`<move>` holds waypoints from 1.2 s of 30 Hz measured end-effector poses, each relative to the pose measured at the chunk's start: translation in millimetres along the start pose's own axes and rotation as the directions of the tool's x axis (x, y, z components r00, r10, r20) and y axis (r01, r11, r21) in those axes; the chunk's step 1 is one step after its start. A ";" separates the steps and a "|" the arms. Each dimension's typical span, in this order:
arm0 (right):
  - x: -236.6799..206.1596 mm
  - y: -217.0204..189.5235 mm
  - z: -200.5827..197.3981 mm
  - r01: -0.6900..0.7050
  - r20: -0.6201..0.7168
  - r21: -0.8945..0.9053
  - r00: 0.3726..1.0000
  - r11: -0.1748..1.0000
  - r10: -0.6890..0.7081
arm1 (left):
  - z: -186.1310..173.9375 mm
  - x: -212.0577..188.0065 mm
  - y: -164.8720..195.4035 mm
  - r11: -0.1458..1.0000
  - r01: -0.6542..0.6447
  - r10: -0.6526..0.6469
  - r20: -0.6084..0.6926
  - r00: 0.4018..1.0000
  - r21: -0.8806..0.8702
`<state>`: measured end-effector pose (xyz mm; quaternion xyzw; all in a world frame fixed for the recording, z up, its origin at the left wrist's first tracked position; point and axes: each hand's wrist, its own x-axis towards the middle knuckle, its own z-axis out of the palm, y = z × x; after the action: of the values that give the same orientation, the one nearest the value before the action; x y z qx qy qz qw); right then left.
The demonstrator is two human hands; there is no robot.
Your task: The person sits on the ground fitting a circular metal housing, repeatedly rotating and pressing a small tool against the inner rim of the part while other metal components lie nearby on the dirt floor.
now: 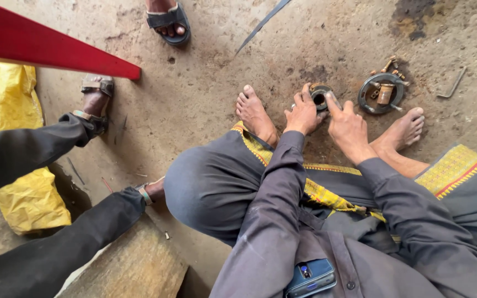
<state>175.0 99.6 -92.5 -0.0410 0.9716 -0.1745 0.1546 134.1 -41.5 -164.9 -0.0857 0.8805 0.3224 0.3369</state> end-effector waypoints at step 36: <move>-5.2 5.6 2.5 0.015 -0.049 -0.016 0.999 1.000 -0.016 | -6.7 -1.1 8.1 0.997 -0.019 0.019 0.001 1.000 -0.071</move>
<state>180.6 104.8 -95.2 -0.0453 0.9761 -0.1691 0.1289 128.3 -39.5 -156.3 -0.0890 0.8689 0.3569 0.3311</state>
